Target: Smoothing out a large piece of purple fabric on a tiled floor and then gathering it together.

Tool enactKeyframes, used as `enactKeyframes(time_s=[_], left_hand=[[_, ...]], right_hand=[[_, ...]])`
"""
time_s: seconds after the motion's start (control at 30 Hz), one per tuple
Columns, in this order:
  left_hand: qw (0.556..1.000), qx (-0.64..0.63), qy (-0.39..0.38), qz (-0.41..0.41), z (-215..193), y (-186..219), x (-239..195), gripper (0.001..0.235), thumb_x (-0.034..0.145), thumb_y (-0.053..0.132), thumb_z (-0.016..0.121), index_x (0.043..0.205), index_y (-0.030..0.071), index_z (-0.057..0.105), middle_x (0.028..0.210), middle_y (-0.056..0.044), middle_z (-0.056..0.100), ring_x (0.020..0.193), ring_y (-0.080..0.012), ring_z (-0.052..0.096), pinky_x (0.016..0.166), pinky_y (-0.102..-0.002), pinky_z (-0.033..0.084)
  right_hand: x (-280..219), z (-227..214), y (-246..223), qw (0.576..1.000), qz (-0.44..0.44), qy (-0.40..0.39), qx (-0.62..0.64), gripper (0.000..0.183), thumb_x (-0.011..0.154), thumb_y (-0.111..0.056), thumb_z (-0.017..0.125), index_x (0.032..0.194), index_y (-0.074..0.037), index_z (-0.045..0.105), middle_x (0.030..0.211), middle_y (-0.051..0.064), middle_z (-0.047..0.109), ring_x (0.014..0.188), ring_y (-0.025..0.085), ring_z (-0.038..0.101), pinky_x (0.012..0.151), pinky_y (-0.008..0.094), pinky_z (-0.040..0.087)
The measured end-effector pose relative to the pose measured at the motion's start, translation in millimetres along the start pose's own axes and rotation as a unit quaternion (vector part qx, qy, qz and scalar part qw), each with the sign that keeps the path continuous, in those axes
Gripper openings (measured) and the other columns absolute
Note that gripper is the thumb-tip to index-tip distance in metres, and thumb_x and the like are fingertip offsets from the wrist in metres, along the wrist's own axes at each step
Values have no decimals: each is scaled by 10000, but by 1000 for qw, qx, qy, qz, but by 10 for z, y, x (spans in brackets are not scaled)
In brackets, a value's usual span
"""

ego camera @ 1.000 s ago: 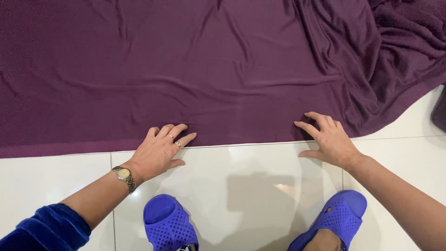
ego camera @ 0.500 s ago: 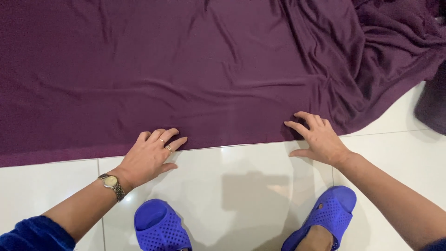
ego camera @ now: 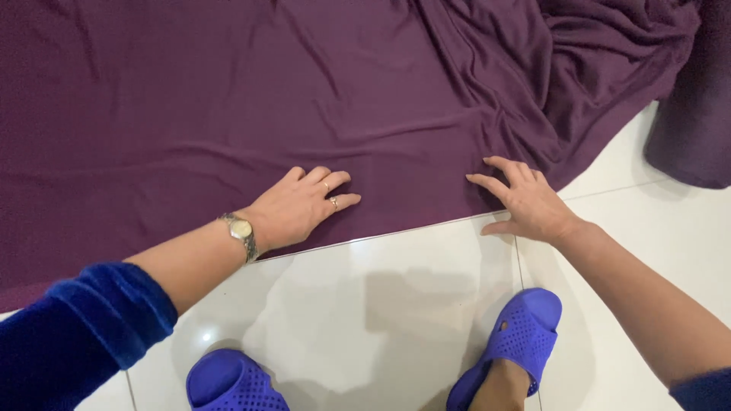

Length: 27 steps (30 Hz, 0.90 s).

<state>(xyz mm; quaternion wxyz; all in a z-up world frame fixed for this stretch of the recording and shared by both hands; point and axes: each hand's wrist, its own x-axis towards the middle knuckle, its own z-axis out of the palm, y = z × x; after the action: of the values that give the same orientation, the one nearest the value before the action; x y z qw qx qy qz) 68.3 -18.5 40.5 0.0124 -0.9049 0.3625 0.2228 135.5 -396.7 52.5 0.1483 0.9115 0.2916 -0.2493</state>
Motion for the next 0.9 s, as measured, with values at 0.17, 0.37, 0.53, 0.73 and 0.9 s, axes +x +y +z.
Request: enactKeyframes(time_s=[0.17,0.37,0.53,0.73,0.9], left_hand=[[998,24,-50,6,-66,-4,101,558,901,172,551,1423,286,390,1460,-29,288,1291,-240,332,909,-374,391],[996,13,-86,0,-132,17,103,578,910,181,561,1439,309,367,1469,-21,262,1315,-235,311,945,-379,387],[995,12,-96,-2,-148,35,84,580,923,168,545,1451,310,350,1475,-20,255,1317,-231,305,951,-375,377],[996,18,-86,-3,-191,42,63,558,937,156,515,1449,305,354,1479,-22,262,1320,-229,312,945,-371,383],[998,32,-49,-4,-191,98,0,522,934,148,502,1435,234,381,1475,-60,288,1308,-238,343,942,-390,395]], right_hand=[[25,-48,29,1000,9,-25,12,946,620,-547,816,1416,-342,348,1502,11,239,1353,234,348,1062,439,417],[5,-116,-10,999,13,-44,13,909,652,-531,809,1415,-354,349,1504,3,227,1375,222,317,1067,430,410],[-6,-113,-15,999,13,-44,14,882,665,-515,806,1407,-354,358,1497,-1,231,1376,213,317,1066,419,413],[-29,-39,61,999,13,-37,20,889,658,-548,799,1406,-356,359,1501,6,234,1385,209,313,1068,408,410],[-51,408,669,931,47,304,199,421,922,-327,666,1293,-170,547,1216,34,501,1210,225,504,1029,372,407]])
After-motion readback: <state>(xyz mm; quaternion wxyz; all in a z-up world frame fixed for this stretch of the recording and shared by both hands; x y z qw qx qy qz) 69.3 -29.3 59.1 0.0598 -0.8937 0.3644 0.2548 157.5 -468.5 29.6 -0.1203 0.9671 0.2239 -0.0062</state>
